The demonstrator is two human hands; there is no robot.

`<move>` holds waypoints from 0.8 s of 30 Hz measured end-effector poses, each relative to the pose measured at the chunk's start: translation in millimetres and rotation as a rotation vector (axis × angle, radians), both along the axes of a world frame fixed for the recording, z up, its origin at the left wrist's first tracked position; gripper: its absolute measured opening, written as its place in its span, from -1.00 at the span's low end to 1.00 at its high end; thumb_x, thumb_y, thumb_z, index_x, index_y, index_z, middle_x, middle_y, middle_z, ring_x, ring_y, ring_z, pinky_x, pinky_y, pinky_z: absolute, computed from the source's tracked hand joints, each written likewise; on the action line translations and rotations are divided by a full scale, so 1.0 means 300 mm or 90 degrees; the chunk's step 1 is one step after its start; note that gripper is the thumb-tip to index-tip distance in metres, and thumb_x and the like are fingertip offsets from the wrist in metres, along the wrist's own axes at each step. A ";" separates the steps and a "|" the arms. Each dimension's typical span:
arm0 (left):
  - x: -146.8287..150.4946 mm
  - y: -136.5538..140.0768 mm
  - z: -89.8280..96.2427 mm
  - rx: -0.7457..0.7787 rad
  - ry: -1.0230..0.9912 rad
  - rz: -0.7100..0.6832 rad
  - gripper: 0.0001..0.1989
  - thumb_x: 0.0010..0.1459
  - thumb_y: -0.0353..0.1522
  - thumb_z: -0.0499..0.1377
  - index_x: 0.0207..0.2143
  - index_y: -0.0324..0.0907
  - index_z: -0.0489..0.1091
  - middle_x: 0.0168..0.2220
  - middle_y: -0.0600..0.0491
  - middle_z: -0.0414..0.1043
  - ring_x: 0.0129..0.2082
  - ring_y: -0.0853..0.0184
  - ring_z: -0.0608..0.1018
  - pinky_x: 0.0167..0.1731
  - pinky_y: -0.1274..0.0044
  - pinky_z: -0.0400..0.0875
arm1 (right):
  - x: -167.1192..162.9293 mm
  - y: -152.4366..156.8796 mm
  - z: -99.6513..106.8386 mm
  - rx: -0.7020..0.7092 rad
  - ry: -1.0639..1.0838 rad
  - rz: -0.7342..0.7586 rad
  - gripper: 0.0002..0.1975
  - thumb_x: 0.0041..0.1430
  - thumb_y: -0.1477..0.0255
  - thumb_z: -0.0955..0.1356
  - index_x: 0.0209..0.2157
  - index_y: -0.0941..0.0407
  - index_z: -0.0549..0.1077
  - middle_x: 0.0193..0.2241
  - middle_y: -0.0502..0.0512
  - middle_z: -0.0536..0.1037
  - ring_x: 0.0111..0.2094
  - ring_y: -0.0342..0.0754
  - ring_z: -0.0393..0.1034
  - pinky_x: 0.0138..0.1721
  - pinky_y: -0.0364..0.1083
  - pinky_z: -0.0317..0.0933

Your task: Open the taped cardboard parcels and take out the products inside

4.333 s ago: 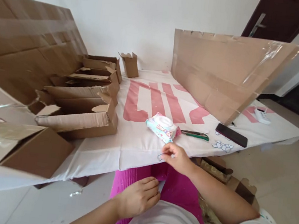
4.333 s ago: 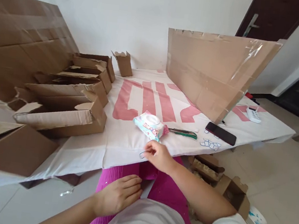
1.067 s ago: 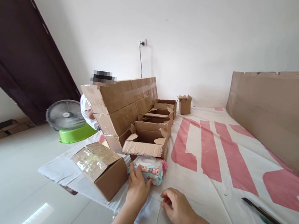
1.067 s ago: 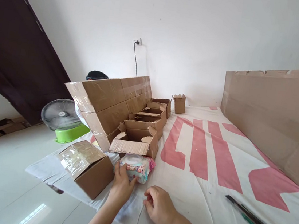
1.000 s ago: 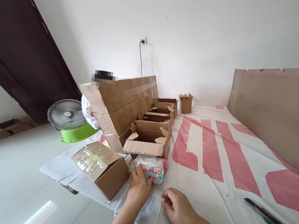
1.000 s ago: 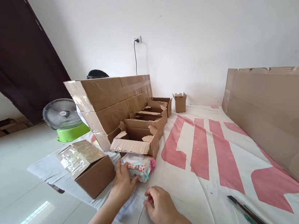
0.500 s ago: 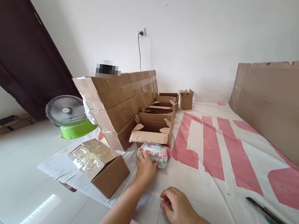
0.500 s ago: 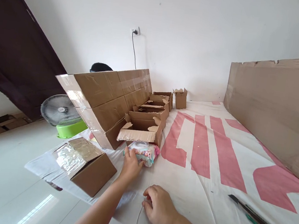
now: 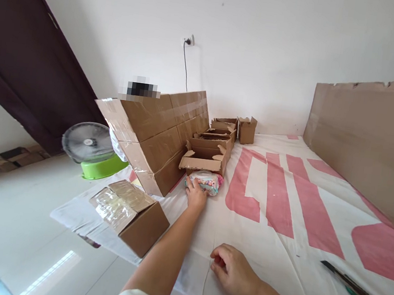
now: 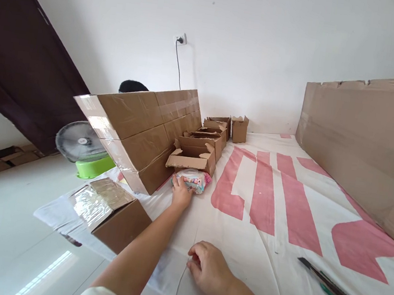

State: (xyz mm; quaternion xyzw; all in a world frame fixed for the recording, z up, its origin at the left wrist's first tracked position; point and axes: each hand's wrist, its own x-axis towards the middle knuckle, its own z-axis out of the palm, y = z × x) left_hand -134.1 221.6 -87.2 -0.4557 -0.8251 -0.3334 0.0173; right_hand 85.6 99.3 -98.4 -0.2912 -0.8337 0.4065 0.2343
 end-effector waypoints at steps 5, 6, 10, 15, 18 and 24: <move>0.018 -0.017 -0.027 0.033 -0.006 0.029 -0.31 0.17 -0.41 0.14 0.30 -0.30 -0.06 0.39 -0.37 -0.42 0.32 -0.19 0.04 0.21 0.06 0.03 | 0.007 0.025 0.004 0.000 -0.003 -0.007 -0.86 0.09 0.51 0.30 -0.29 0.10 0.46 -0.33 0.07 0.53 -0.34 -0.07 0.40 -0.24 -0.09 0.27; 0.022 -0.024 -0.026 0.038 -0.011 0.031 -0.31 0.18 -0.41 0.13 0.30 -0.29 -0.07 0.39 -0.36 -0.43 0.32 -0.18 0.03 0.22 0.07 0.03 | 0.009 0.031 0.005 -0.003 -0.004 -0.011 -0.87 0.10 0.50 0.30 -0.29 0.11 0.46 -0.33 0.07 0.53 -0.34 -0.07 0.41 -0.25 -0.09 0.27; 0.048 -0.046 0.009 0.044 -0.059 0.032 -0.27 0.16 -0.45 0.12 0.31 -0.33 -0.13 0.37 -0.41 -0.34 0.31 -0.14 0.10 0.19 0.10 0.11 | 0.018 0.059 0.005 -0.013 0.007 -0.041 -0.89 0.12 0.48 0.29 -0.32 0.10 0.46 -0.36 0.07 0.54 -0.36 -0.06 0.41 -0.28 -0.09 0.26; 0.145 -0.184 0.075 0.025 -0.131 -0.081 -0.29 0.07 -0.41 0.23 0.25 -0.30 0.04 0.27 -0.36 0.05 0.25 -0.05 0.24 0.16 0.16 0.20 | 0.029 0.076 0.005 -0.043 0.036 -0.054 -0.88 0.13 0.45 0.28 -0.37 0.09 0.45 -0.44 0.03 0.53 -0.40 -0.06 0.40 -0.33 -0.09 0.24; 0.165 -0.374 0.144 0.018 -0.129 -0.253 -0.33 -0.04 -0.33 0.34 0.15 -0.08 0.24 0.18 -0.04 0.28 0.17 0.17 0.36 0.13 0.37 0.31 | 0.029 0.070 -0.001 -0.029 0.015 -0.056 -0.89 0.12 0.42 0.28 -0.37 0.09 0.45 -0.47 0.01 0.52 -0.44 -0.06 0.37 -0.36 -0.09 0.22; -0.110 -0.596 0.416 0.266 -0.039 -0.191 -0.62 0.14 -0.30 0.22 0.02 -0.13 0.36 0.01 -0.02 0.43 -0.05 0.25 0.49 0.05 0.31 0.37 | 0.025 0.054 -0.012 0.012 -0.021 -0.045 -0.85 0.13 0.38 0.26 -0.35 0.08 0.45 -0.41 0.06 0.53 -0.39 -0.02 0.38 -0.32 -0.05 0.21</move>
